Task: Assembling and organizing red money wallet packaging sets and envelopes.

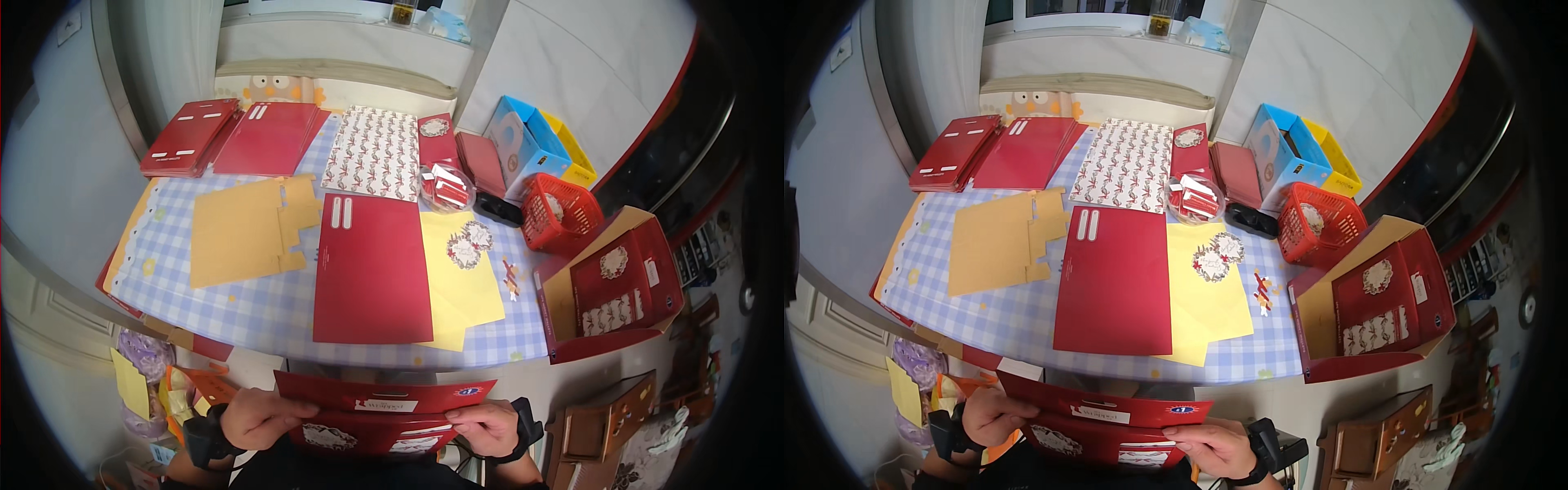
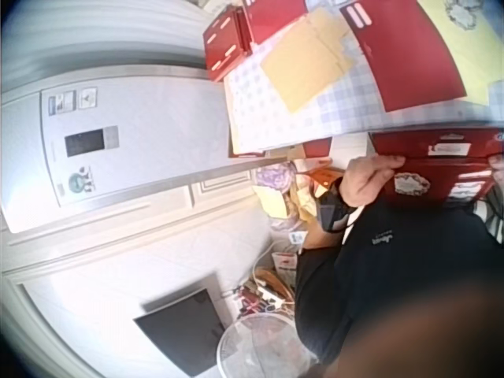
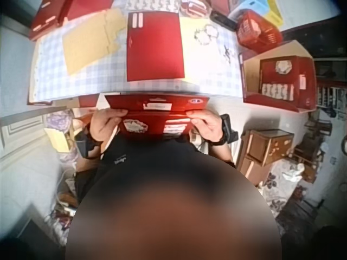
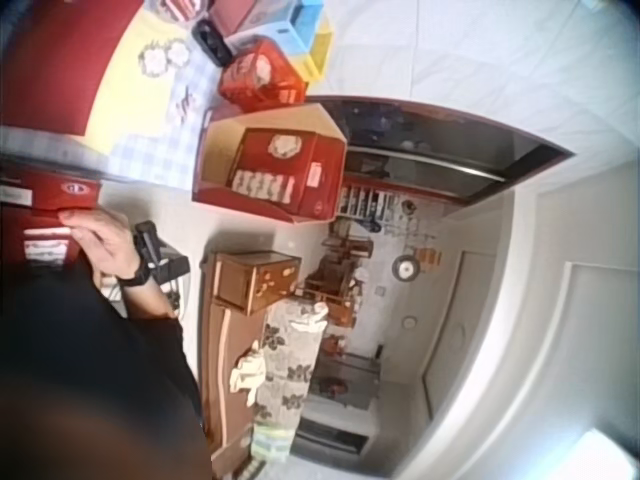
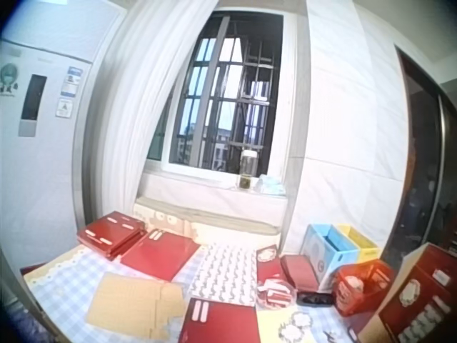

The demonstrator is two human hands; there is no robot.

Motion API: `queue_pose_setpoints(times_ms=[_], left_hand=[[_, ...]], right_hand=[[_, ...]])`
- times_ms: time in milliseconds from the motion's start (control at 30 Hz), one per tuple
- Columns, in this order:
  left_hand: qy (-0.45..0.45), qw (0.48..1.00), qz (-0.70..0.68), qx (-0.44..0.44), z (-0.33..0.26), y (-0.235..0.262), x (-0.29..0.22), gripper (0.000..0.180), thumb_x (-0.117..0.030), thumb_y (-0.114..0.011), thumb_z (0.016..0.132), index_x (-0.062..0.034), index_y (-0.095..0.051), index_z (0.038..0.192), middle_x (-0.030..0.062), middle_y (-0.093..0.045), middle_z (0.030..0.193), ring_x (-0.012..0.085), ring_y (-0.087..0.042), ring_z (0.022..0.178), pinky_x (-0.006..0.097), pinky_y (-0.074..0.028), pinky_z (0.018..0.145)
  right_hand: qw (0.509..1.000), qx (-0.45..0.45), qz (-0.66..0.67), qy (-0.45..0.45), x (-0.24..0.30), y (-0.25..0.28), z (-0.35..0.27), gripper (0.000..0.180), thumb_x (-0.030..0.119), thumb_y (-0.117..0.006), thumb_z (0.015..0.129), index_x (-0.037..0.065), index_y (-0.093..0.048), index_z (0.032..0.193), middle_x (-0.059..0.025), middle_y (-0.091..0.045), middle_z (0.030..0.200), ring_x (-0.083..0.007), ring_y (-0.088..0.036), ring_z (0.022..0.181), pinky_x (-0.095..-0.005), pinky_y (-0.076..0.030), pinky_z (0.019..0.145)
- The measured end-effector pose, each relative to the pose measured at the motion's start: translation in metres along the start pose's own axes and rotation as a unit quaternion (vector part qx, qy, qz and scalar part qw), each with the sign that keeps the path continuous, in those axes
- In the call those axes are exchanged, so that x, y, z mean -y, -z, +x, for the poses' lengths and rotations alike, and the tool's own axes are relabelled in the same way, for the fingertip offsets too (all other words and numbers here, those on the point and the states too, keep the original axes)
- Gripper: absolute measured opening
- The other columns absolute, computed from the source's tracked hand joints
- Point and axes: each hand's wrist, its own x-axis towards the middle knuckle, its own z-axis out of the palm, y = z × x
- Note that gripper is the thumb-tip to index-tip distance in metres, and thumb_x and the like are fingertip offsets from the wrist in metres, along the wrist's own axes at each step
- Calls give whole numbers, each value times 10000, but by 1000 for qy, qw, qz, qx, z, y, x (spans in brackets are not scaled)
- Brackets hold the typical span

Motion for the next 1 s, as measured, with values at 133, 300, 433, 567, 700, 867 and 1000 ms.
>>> queue_pose_setpoints(times_ms=[133, 300, 433, 567, 700, 867, 1000], left_hand=[[-52, 998, 29, -9, 5, -3, -1, 275, 38, -592, 798, -48, -661, 1050, 142, -676, 917, 296, -666, 812, 308, -530, 691], [-52, 995, 90, -6, 22, 2, -12, 285, 53, -607, 785, -60, -662, 1040, 150, -672, 929, 291, -667, 815, 303, -527, 693], [-208, 973, 21, -101, 62, -8, -28, 232, 81, -578, 800, -34, -643, 991, 189, -654, 981, 333, -655, 824, 347, -529, 733], [-292, 951, 38, -93, 93, -9, -39, 183, 90, -559, 811, 4, -622, 959, 187, -621, 1079, 312, -611, 972, 364, -505, 834], [-255, 961, 92, -45, 98, -13, -26, 162, 101, -550, 808, -22, -601, 899, 202, -606, 1104, 309, -604, 1019, 352, -521, 842], [-259, 956, 125, -51, 101, -5, -28, 126, 53, -635, 768, -25, -628, 867, 147, -652, 1044, 264, -651, 905, 339, -540, 767], [-251, 954, 162, -34, 106, -5, -34, 175, -25, -647, 803, -63, -682, 970, 112, -660, 992, 249, -647, 892, 310, -524, 745]], right_hand=[[1000, -9, 8, 18, 4, 4, 2, 116, 33, -651, 833, 7, -660, 946, -153, -684, 913, -241, -681, 800, -298, -540, 713], [997, -46, -57, 26, 11, 10, 9, 69, 49, -672, 818, 3, -670, 869, -157, -689, 846, -231, -682, 732, -293, -535, 667], [976, -91, -152, 124, 30, 23, 29, 154, -17, -634, 815, 18, -669, 960, -175, -673, 944, -228, -673, 793, -283, -534, 685], [951, -137, -144, 238, 40, 28, 49, 173, -81, -607, 781, 28, -659, 905, -212, -651, 953, -284, -665, 817, -303, -534, 707], [959, -126, -141, 213, 19, 31, 46, 195, -74, -615, 778, 24, -678, 934, -195, -648, 985, -270, -657, 884, -305, -529, 752], [967, -100, -124, 198, 16, 30, 51, 195, -43, -652, 777, 14, -687, 960, -184, -654, 991, -256, -659, 881, -296, -532, 755], [969, -91, -139, 183, 19, 41, 46, 237, -61, -654, 759, 21, -691, 979, -167, -666, 972, -243, -666, 853, -289, -536, 747]])
